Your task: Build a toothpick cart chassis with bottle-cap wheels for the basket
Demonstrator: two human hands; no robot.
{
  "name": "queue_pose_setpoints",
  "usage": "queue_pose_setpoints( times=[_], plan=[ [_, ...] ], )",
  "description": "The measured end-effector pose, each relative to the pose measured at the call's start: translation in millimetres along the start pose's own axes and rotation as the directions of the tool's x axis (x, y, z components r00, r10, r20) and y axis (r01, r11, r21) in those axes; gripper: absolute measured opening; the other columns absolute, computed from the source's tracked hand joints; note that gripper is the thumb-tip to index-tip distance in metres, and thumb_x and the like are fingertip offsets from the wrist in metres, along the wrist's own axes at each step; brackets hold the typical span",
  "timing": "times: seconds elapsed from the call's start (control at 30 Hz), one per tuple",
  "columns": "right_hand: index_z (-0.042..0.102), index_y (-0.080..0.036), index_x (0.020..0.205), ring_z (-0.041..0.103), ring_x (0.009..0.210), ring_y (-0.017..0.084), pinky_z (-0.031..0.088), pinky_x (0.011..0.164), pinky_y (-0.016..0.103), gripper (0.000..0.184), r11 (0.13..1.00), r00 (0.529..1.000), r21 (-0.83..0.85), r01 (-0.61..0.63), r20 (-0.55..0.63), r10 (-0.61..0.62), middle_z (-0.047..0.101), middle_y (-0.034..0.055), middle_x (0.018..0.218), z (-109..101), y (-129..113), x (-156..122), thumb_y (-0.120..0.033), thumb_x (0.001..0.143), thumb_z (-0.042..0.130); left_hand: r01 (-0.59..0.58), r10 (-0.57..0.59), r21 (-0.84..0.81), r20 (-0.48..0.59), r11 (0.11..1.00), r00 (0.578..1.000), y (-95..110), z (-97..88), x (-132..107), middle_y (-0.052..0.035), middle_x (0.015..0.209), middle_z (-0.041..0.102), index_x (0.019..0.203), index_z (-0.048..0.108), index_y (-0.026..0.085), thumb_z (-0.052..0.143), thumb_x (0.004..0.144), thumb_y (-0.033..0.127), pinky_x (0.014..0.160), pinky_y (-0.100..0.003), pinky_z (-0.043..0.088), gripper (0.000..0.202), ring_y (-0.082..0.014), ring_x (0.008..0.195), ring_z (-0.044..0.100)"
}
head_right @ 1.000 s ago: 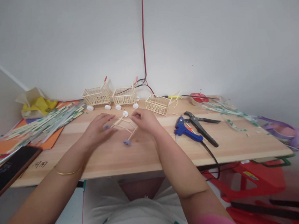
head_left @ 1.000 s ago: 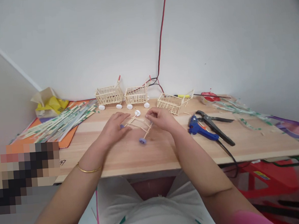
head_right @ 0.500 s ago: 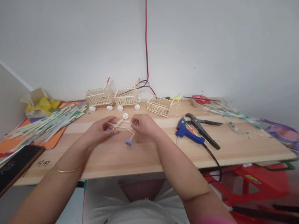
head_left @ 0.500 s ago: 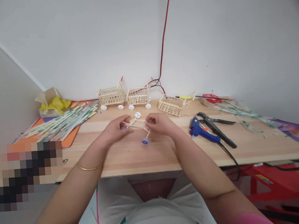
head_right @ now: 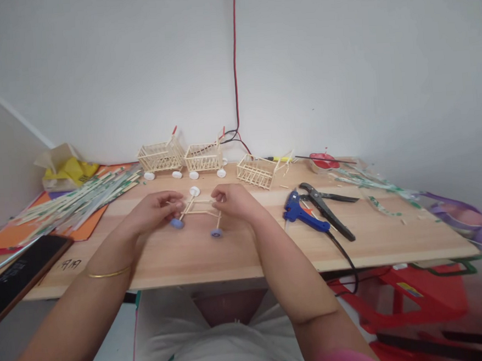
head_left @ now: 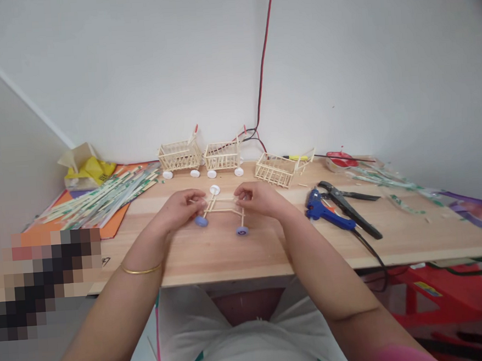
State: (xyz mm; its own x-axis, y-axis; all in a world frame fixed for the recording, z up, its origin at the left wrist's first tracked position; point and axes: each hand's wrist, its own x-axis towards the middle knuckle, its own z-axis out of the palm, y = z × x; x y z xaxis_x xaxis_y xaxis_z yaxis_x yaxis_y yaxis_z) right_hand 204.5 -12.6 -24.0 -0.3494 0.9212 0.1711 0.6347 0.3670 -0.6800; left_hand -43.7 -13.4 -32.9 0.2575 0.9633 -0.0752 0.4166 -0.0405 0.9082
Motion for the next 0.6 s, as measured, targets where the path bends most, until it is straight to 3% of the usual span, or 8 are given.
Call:
queue_pose_setpoints(
  times=[0.1, 0.3, 0.5, 0.6],
  plan=[
    [0.066, -0.015, 0.080, 0.057, 0.066, 0.013, 0.040, 0.061, 0.023, 0.011, 0.998, 0.995, 0.055, -0.014, -0.101, 0.019, 0.066, 0.0023, 0.074, -9, 0, 0, -0.021, 0.076, 0.058, -0.033, 0.040, 0.122, -0.063, 0.992, 0.997, 1, -1.9, 1, 0.0024, 0.048, 0.050, 0.063, 0.054, 0.018, 0.053, 0.080, 0.052, 0.043, -0.023, 0.029, 0.038, -0.0102, 0.041, 0.041],
    [0.059, -0.016, 0.069, 0.045, 0.056, 0.011, 0.033, 0.056, 0.023, 0.021, 0.988, 0.948, 0.131, -0.078, -0.298, 0.114, 0.055, -0.0017, 0.061, -11, 3, 6, -0.034, 0.078, 0.055, -0.074, 0.156, 0.280, -0.282, 0.957, 0.947, 3, -7.7, 4, 0.0020, 0.044, 0.045, 0.049, 0.044, 0.019, 0.043, 0.086, 0.051, 0.050, -0.026, 0.032, 0.048, -0.0125, 0.046, 0.042],
    [0.050, -0.018, 0.060, 0.041, 0.054, 0.011, 0.029, 0.054, 0.024, 0.036, 0.951, 0.903, 0.283, -0.123, -0.366, 0.225, 0.044, -0.0041, 0.054, 4, 18, 17, -0.051, 0.077, 0.054, -0.154, 0.159, 0.052, -0.478, 0.987, 0.864, -12, -10.0, 15, 0.0037, 0.043, 0.038, 0.051, 0.036, 0.020, 0.043, 0.088, 0.046, 0.049, -0.025, 0.030, 0.046, -0.0107, 0.044, 0.036],
    [0.044, -0.019, 0.054, 0.040, 0.053, 0.011, 0.029, 0.053, 0.024, 0.046, 0.940, 0.891, 0.312, -0.139, -0.375, 0.257, 0.041, -0.0039, 0.051, 9, 25, 21, -0.058, 0.078, 0.047, -0.158, 0.087, -0.077, -0.570, 0.984, 0.817, -22, -11.4, 24, 0.0050, 0.044, 0.035, 0.055, 0.036, 0.021, 0.041, 0.089, 0.042, 0.046, -0.024, 0.028, 0.040, -0.0109, 0.043, 0.035]
  ],
)
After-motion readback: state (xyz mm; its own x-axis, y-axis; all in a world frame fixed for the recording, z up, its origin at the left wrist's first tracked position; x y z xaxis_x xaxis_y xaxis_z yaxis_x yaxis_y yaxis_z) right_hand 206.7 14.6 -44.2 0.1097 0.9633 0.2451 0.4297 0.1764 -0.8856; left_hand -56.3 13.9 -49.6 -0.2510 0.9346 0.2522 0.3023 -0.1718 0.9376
